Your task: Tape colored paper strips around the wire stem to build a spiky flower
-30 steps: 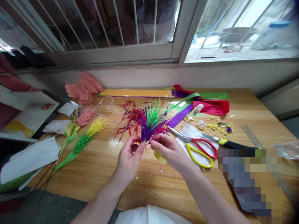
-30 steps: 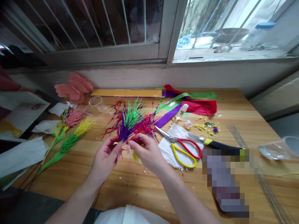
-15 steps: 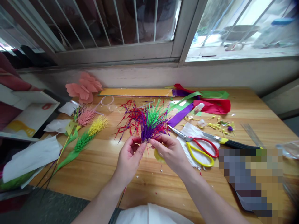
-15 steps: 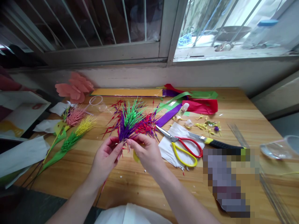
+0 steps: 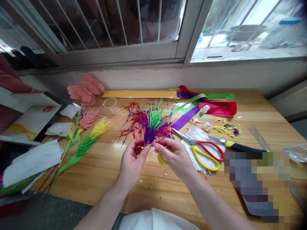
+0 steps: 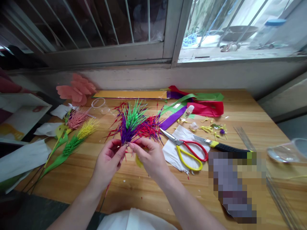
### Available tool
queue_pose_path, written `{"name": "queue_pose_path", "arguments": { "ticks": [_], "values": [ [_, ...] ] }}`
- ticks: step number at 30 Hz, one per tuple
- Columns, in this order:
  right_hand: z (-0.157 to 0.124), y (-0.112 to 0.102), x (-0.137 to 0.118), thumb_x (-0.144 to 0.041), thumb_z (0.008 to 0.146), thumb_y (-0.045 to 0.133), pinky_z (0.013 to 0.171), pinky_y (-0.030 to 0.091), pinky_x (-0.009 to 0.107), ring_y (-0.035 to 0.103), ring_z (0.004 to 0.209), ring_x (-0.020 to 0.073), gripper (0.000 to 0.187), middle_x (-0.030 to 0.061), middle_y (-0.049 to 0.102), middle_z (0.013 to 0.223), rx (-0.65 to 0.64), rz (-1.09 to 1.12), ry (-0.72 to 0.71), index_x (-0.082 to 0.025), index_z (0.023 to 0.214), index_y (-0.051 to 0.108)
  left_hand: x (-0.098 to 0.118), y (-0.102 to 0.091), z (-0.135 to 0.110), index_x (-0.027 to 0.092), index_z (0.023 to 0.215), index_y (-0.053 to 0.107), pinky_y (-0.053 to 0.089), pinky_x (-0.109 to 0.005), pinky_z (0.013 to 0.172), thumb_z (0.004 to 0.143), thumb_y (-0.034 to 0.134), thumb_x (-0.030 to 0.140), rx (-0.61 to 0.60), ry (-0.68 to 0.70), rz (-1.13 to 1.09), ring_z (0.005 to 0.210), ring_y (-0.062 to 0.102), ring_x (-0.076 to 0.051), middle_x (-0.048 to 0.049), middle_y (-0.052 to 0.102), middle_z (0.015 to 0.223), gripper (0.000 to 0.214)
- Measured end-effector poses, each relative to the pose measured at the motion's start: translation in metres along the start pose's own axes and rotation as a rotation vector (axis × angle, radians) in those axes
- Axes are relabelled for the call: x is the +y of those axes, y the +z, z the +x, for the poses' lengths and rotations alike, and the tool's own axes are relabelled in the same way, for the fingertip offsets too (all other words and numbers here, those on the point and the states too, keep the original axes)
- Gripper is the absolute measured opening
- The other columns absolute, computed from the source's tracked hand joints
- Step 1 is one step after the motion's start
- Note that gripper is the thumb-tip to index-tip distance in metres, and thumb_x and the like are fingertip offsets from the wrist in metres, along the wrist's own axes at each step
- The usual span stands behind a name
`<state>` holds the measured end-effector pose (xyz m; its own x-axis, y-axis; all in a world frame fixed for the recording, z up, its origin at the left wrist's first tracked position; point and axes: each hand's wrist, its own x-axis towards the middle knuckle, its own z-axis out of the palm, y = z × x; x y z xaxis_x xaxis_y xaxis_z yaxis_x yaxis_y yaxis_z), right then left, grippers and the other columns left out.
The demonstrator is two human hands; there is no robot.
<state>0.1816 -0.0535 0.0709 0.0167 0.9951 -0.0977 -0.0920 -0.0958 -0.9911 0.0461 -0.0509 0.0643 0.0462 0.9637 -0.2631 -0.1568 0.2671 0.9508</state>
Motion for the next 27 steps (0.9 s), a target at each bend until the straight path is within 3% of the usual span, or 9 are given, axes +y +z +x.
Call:
{"name": "queue_pose_path", "arguments": {
  "ticks": [5, 15, 23, 27],
  "values": [
    [-0.002, -0.001, -0.003, -0.037, 0.071, 0.066, 0.062, 0.044, 0.025, 0.056, 0.066, 0.0132, 0.023, 0.0015, 0.062, 0.071, -0.081, -0.021, 0.061, -0.017, 0.082, 0.063, 0.0, 0.001, -0.002, 0.019, 0.082, 0.051, 0.025, -0.012, 0.038, 0.069, 0.068, 0.036, 0.027, -0.02, -0.042, 0.043, 0.036, -0.002, 0.0081, 0.047, 0.054, 0.027],
    [0.001, -0.002, -0.005, -0.028, 0.069, 0.066, 0.074, 0.045, 0.03, 0.058, 0.077, 0.0169, 0.011, 0.0043, 0.064, 0.078, -0.07, -0.097, 0.012, -0.017, 0.071, 0.067, 0.011, 0.004, -0.008, 0.019, 0.079, 0.053, 0.02, -0.012, 0.031, 0.068, 0.067, 0.039, 0.044, -0.067, -0.038, 0.035, 0.032, -0.001, 0.0085, 0.047, 0.049, 0.027],
    [0.004, 0.0, -0.011, -0.03, 0.059, 0.073, 0.058, 0.042, 0.023, 0.054, 0.059, 0.0096, 0.017, -0.0011, 0.063, 0.064, -0.128, 0.177, 0.255, -0.016, 0.067, 0.067, 0.011, 0.004, -0.007, 0.017, 0.076, 0.055, 0.017, -0.012, 0.027, 0.066, 0.068, 0.043, 0.052, -0.145, -0.074, 0.029, 0.025, 0.0, 0.0096, 0.044, 0.043, 0.03],
    [0.005, 0.0, -0.014, -0.029, 0.057, 0.075, 0.056, 0.04, 0.021, 0.053, 0.056, 0.0082, 0.018, -0.0011, 0.064, 0.062, -0.143, 0.203, 0.326, -0.015, 0.067, 0.068, 0.012, 0.003, -0.006, 0.017, 0.082, 0.055, 0.017, -0.011, 0.025, 0.068, 0.067, 0.042, 0.035, -0.17, -0.083, 0.029, 0.025, -0.001, 0.0097, 0.045, 0.043, 0.031]
  ]
}}
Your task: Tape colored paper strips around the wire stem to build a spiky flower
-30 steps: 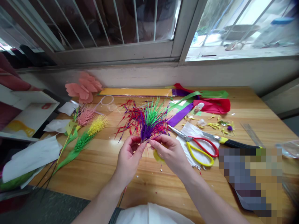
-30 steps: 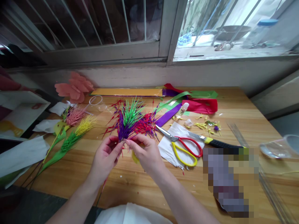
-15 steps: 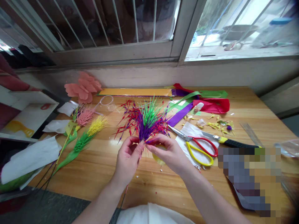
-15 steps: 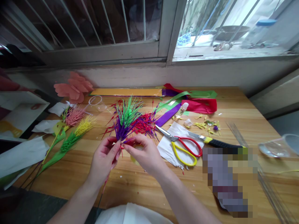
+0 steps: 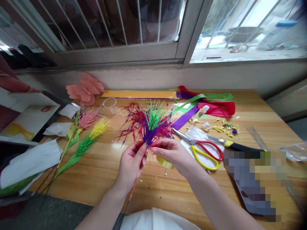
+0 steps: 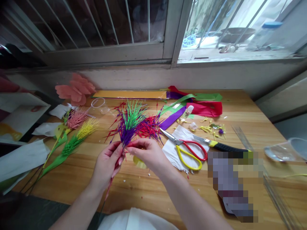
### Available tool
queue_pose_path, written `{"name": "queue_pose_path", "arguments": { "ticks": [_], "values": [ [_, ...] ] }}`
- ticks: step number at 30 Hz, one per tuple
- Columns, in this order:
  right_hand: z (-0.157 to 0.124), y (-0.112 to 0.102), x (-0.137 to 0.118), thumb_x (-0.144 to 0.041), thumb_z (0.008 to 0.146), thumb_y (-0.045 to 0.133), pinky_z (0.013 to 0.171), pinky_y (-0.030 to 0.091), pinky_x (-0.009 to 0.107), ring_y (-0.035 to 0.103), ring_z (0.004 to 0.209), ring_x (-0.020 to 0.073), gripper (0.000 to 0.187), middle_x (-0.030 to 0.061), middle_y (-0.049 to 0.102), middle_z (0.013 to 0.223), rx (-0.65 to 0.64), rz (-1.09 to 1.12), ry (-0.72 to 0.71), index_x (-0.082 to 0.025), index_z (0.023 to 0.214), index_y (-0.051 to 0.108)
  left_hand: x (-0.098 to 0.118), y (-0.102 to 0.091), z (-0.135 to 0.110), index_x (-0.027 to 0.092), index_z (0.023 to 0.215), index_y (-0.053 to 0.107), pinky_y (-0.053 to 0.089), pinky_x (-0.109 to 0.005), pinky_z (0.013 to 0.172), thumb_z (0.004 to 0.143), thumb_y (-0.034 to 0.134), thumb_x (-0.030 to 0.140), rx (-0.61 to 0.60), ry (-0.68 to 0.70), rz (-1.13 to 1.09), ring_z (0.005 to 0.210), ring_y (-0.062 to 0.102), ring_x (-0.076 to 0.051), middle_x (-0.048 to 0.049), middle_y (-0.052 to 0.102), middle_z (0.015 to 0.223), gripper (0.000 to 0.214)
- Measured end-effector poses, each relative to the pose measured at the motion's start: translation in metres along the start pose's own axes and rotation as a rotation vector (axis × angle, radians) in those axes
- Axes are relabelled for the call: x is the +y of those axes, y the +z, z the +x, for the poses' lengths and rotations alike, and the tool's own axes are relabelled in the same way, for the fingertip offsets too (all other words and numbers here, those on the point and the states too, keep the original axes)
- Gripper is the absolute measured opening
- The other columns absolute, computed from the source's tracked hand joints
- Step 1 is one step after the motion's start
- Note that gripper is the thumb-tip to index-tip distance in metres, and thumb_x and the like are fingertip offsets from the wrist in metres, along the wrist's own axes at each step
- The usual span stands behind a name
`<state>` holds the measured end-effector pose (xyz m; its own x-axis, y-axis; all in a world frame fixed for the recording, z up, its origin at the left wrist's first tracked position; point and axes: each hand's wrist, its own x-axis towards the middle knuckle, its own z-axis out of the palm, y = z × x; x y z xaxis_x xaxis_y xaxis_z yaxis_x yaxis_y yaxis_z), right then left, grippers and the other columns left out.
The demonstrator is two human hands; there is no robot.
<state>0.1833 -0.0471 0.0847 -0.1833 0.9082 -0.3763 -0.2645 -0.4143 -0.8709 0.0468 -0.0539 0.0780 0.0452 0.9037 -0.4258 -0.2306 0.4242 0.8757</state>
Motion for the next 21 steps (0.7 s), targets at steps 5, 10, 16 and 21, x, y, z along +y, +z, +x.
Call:
{"name": "queue_pose_path", "arguments": {
  "ticks": [5, 10, 16, 21],
  "values": [
    [0.002, 0.001, 0.001, -0.029, 0.056, 0.074, 0.055, 0.04, 0.021, 0.053, 0.055, 0.0083, 0.019, -0.0009, 0.063, 0.061, 0.035, -0.052, -0.007, -0.015, 0.068, 0.069, -0.002, -0.001, 0.002, 0.018, 0.072, 0.048, 0.017, -0.01, 0.024, 0.07, 0.064, 0.043, -0.027, 0.005, -0.001, 0.027, 0.023, 0.0, 0.0101, 0.043, 0.041, 0.03],
    [0.007, 0.0, 0.008, -0.029, 0.057, 0.073, 0.054, 0.041, 0.022, 0.054, 0.054, 0.0093, 0.017, -0.0001, 0.064, 0.062, 0.065, -0.098, -0.033, -0.016, 0.067, 0.069, -0.006, -0.001, 0.003, 0.018, 0.071, 0.048, 0.019, -0.01, 0.024, 0.07, 0.064, 0.042, -0.005, 0.025, 0.015, 0.027, 0.025, -0.001, 0.01, 0.043, 0.042, 0.029],
    [0.005, 0.002, 0.008, -0.029, 0.058, 0.072, 0.053, 0.041, 0.022, 0.055, 0.056, 0.0105, 0.014, -0.0001, 0.065, 0.062, 0.119, -0.159, -0.085, -0.017, 0.065, 0.068, -0.006, 0.0, 0.003, 0.018, 0.072, 0.049, 0.019, -0.01, 0.024, 0.069, 0.064, 0.044, 0.016, 0.048, 0.04, 0.028, 0.027, -0.001, 0.0096, 0.044, 0.044, 0.03],
    [0.003, 0.005, 0.003, -0.029, 0.057, 0.073, 0.054, 0.041, 0.022, 0.055, 0.054, 0.0096, 0.018, -0.0004, 0.064, 0.06, 0.081, -0.1, -0.003, -0.016, 0.068, 0.068, -0.006, 0.0, 0.002, 0.018, 0.073, 0.05, 0.021, -0.011, 0.025, 0.069, 0.064, 0.045, 0.031, 0.062, 0.022, 0.03, 0.032, -0.002, 0.0087, 0.047, 0.047, 0.032]
  ]
}}
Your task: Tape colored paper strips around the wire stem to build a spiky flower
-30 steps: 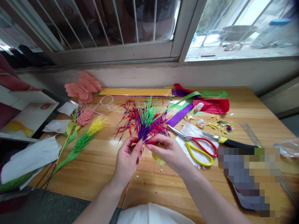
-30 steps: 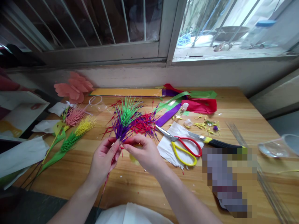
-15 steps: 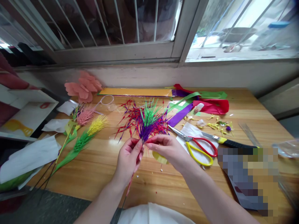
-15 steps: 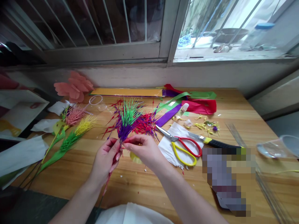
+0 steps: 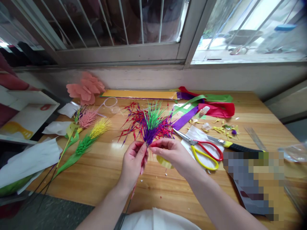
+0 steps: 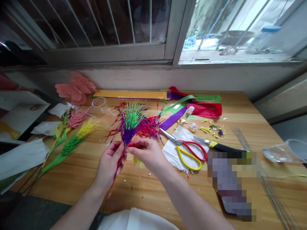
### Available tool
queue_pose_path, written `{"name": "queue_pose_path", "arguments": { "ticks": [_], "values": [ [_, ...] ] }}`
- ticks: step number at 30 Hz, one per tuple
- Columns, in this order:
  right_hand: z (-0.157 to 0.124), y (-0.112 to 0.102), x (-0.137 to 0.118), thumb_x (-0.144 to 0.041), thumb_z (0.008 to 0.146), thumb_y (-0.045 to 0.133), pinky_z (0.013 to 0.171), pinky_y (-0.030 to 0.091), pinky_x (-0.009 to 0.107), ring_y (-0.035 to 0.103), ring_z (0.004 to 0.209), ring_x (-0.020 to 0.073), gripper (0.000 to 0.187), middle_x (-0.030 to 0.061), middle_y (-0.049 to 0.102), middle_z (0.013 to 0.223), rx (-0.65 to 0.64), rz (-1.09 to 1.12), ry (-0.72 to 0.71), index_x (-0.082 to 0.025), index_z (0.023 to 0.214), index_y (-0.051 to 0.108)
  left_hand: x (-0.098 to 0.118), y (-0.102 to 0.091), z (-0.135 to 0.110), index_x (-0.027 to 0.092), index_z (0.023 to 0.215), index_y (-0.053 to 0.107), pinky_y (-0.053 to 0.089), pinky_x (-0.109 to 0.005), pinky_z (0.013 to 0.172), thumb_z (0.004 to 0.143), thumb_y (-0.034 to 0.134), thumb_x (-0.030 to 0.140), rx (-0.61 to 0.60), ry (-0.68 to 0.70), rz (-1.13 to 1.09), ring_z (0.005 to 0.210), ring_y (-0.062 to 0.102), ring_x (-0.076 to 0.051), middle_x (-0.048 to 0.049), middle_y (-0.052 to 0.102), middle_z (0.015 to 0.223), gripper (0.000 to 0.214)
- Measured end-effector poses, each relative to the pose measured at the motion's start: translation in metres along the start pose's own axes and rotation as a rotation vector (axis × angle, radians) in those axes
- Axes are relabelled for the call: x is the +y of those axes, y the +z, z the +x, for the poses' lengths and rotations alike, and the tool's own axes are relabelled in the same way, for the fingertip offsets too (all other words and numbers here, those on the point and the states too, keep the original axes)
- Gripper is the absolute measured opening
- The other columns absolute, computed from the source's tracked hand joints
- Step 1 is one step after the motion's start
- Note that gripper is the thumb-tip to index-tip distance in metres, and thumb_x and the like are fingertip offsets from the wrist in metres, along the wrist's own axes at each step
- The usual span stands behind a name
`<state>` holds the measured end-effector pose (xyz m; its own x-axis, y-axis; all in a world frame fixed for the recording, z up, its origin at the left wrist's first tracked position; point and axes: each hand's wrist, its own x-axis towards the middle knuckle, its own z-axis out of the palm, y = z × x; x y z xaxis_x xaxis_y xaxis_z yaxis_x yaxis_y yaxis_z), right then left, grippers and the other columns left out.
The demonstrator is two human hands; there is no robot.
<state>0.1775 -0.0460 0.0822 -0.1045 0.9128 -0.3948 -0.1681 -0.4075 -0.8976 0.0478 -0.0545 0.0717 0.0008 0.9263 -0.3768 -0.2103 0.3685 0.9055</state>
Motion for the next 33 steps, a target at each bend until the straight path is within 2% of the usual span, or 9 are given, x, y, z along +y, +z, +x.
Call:
{"name": "queue_pose_path", "arguments": {
  "ticks": [5, 10, 19, 25, 28, 33],
  "values": [
    [0.001, 0.001, 0.004, -0.028, 0.052, 0.076, 0.056, 0.043, 0.023, 0.057, 0.058, 0.0109, 0.021, 0.0009, 0.066, 0.063, 0.029, 0.015, -0.024, -0.016, 0.067, 0.068, -0.001, 0.0, 0.0, 0.018, 0.076, 0.05, 0.019, -0.01, 0.026, 0.064, 0.07, 0.039, -0.01, -0.005, -0.068, 0.032, 0.033, -0.001, 0.009, 0.05, 0.05, 0.032],
    [0.002, 0.003, 0.01, -0.031, 0.055, 0.074, 0.056, 0.046, 0.024, 0.059, 0.061, 0.0134, 0.022, 0.0032, 0.068, 0.069, 0.085, -0.012, -0.081, -0.017, 0.071, 0.069, -0.003, 0.0, 0.001, 0.017, 0.075, 0.051, 0.02, -0.012, 0.027, 0.058, 0.076, 0.033, 0.026, -0.006, -0.114, 0.033, 0.035, 0.0, 0.0086, 0.053, 0.053, 0.034],
    [0.0, 0.004, 0.011, -0.029, 0.059, 0.072, 0.061, 0.045, 0.025, 0.058, 0.064, 0.0126, 0.017, 0.001, 0.066, 0.069, 0.073, -0.02, -0.123, -0.018, 0.07, 0.068, -0.003, -0.001, 0.002, 0.017, 0.071, 0.051, 0.02, -0.012, 0.026, 0.052, 0.078, 0.034, 0.052, -0.003, -0.128, 0.031, 0.035, 0.0, 0.0082, 0.054, 0.051, 0.037],
    [-0.002, 0.007, 0.012, -0.023, 0.059, 0.074, 0.059, 0.042, 0.022, 0.054, 0.062, 0.0103, 0.026, -0.0035, 0.057, 0.066, 0.106, -0.016, -0.208, -0.018, 0.076, 0.056, -0.005, 0.0, -0.002, 0.017, 0.071, 0.05, 0.022, -0.011, 0.022, 0.066, 0.068, 0.039, 0.01, 0.01, -0.05, 0.029, 0.034, -0.002, 0.009, 0.049, 0.045, 0.029],
    [-0.003, 0.006, 0.01, -0.023, 0.059, 0.074, 0.059, 0.041, 0.022, 0.053, 0.062, 0.0094, 0.027, -0.0033, 0.057, 0.067, 0.055, -0.02, -0.178, -0.018, 0.073, 0.052, -0.005, 0.0, -0.004, 0.016, 0.067, 0.05, 0.024, -0.011, 0.022, 0.068, 0.067, 0.04, -0.001, 0.002, -0.039, 0.028, 0.033, -0.002, 0.009, 0.048, 0.044, 0.029],
    [0.001, 0.002, 0.01, -0.028, 0.054, 0.078, 0.056, 0.039, 0.022, 0.052, 0.061, 0.0092, 0.033, -0.0032, 0.057, 0.066, -0.075, 0.092, -0.028, -0.017, 0.071, 0.052, -0.007, -0.004, -0.003, 0.015, 0.066, 0.053, 0.023, -0.011, 0.021, 0.068, 0.065, 0.044, -0.049, -0.032, -0.038, 0.023, 0.028, -0.001, 0.0093, 0.045, 0.038, 0.031]
  ]
}}
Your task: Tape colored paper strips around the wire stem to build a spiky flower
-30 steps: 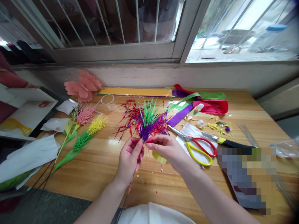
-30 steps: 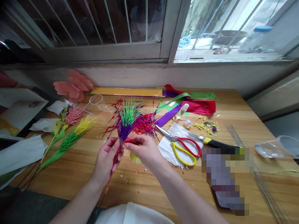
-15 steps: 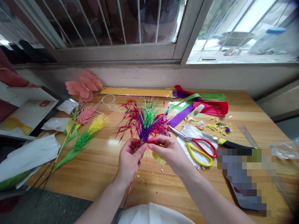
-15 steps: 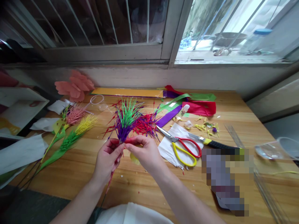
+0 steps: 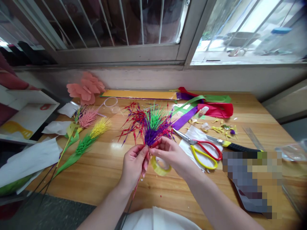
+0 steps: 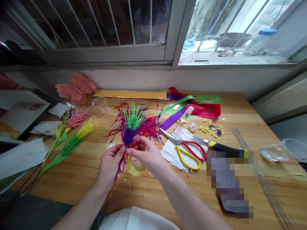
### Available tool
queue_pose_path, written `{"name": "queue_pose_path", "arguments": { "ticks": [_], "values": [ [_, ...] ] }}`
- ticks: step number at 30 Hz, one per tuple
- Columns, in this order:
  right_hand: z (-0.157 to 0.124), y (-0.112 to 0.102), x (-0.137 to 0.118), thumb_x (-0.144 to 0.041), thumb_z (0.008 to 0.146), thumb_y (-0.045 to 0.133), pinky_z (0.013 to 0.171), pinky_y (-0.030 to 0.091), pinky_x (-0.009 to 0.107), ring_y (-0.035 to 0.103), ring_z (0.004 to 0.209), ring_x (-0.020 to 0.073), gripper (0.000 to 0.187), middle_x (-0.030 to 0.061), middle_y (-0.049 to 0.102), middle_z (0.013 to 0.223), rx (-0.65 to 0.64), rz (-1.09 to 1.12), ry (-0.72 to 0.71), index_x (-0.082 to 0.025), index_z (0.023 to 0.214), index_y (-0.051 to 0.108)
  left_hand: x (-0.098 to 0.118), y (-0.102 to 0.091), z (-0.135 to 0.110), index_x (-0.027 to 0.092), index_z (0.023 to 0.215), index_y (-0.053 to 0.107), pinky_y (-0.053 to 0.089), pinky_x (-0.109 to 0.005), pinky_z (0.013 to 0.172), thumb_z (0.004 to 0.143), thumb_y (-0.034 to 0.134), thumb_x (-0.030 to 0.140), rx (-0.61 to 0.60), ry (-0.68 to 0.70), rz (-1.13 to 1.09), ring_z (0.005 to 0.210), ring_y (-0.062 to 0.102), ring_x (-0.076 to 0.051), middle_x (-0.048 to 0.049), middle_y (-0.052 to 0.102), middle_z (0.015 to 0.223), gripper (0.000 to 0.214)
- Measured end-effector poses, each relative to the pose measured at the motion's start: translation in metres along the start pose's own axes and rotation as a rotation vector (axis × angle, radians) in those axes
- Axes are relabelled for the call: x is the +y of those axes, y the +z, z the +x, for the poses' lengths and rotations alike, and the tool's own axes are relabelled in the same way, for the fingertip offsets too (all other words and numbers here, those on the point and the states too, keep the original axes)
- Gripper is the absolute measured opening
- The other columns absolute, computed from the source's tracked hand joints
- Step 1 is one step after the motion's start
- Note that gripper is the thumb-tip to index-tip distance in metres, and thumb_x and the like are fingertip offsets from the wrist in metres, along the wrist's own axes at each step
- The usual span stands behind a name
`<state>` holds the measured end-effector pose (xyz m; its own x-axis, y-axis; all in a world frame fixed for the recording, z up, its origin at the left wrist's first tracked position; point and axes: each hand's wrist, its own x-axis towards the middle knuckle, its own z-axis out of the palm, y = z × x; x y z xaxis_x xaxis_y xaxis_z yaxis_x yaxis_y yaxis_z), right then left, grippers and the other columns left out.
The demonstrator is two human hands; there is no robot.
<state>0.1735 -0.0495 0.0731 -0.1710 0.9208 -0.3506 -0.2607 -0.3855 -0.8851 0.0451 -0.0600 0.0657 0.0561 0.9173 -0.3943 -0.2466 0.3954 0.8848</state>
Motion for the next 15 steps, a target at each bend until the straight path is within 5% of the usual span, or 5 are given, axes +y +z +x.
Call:
{"name": "queue_pose_path", "arguments": {
  "ticks": [8, 15],
  "values": [
    [0.0022, -0.0039, 0.0059, -0.032, 0.055, 0.078, 0.064, 0.04, 0.026, 0.053, 0.069, 0.0128, 0.036, -0.0027, 0.055, 0.07, -0.077, 0.054, 0.026, -0.018, 0.077, 0.053, -0.0008, -0.0004, 0.0004, 0.016, 0.078, 0.053, 0.021, -0.01, 0.02, 0.062, 0.071, 0.041, -0.037, -0.039, -0.047, 0.027, 0.031, -0.001, 0.0082, 0.053, 0.047, 0.034],
    [-0.0022, -0.008, -0.0013, -0.028, 0.066, 0.069, 0.067, 0.039, 0.023, 0.05, 0.073, 0.0102, 0.023, -0.0034, 0.052, 0.073, -0.202, -0.016, 0.053, -0.018, 0.078, 0.052, -0.0057, -0.0056, 0.0078, 0.016, 0.065, 0.049, 0.019, -0.01, 0.021, 0.069, 0.066, 0.042, -0.098, -0.048, -0.058, 0.024, 0.025, 0.0, 0.0086, 0.048, 0.041, 0.031]
  ]
}}
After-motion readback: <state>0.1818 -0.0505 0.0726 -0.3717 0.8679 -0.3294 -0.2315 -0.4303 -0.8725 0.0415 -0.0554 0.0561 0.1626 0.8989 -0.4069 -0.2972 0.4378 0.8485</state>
